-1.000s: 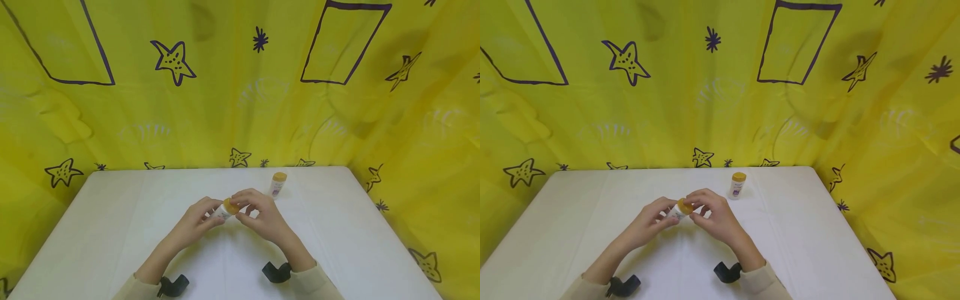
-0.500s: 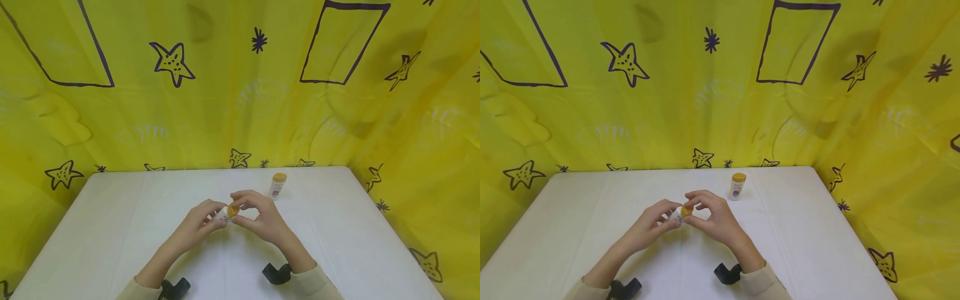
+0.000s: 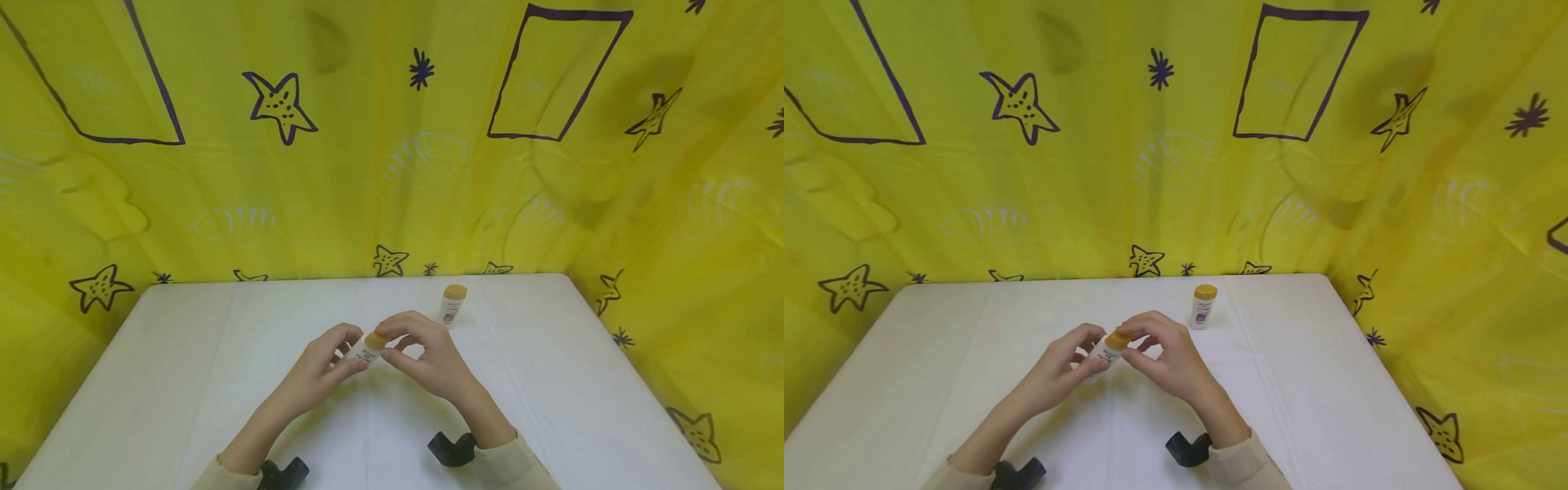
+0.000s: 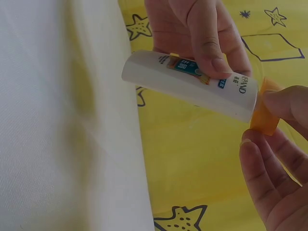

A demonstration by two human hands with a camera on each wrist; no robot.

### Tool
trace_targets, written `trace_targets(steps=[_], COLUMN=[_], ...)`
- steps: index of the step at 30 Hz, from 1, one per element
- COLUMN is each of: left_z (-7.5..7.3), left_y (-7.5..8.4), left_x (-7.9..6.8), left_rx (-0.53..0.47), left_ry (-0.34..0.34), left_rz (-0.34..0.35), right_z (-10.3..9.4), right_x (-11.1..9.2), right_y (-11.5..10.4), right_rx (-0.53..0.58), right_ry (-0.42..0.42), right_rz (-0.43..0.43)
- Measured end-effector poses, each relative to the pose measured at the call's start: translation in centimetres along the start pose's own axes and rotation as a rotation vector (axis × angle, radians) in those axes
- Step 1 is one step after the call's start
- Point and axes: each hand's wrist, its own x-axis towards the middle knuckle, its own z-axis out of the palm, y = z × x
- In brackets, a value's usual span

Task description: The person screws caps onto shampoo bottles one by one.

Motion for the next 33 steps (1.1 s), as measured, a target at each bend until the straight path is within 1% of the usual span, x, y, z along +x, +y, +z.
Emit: trace_targets(steps=[3, 9, 13, 18, 25, 29, 33], left_z=[-0.2, -0.2, -0.1, -0.1, 0.2, 0.3, 0.3], left_y=[0.0, 0.0, 0.0, 0.0, -0.2, -0.2, -0.2], left_x=[-0.2, -0.2, -0.1, -0.1, -0.1, -0.2, -0.4], left_rx=[0.016, 0.039, 0.041, 0.042, 0.053, 0.055, 0.057], left_ry=[0.012, 0.004, -0.009, -0.012, -0.020, -0.040, -0.046], left_rz=[0.006, -0.018, -0.024, -0.012, 0.018, 0.015, 0.007], right_z=[0.2, 0.7, 0.7, 0.6, 0.6, 0.8, 0.8], right_x=[0.0, -0.8, -1.1, -1.1, -1.0, -1.0, -1.1], right_y=[0.2, 2.7, 3.5, 3.5, 3.3, 3.5, 3.5], right_rx=[-0.002, -0.018, -0.020, -0.023, -0.081, -0.054, -0.026], right_ry=[0.002, 0.007, -0.002, -0.004, -0.007, -0.004, -0.020], right_rz=[-0.007, -0.016, -0.017, -0.020, -0.003, -0.022, -0.014])
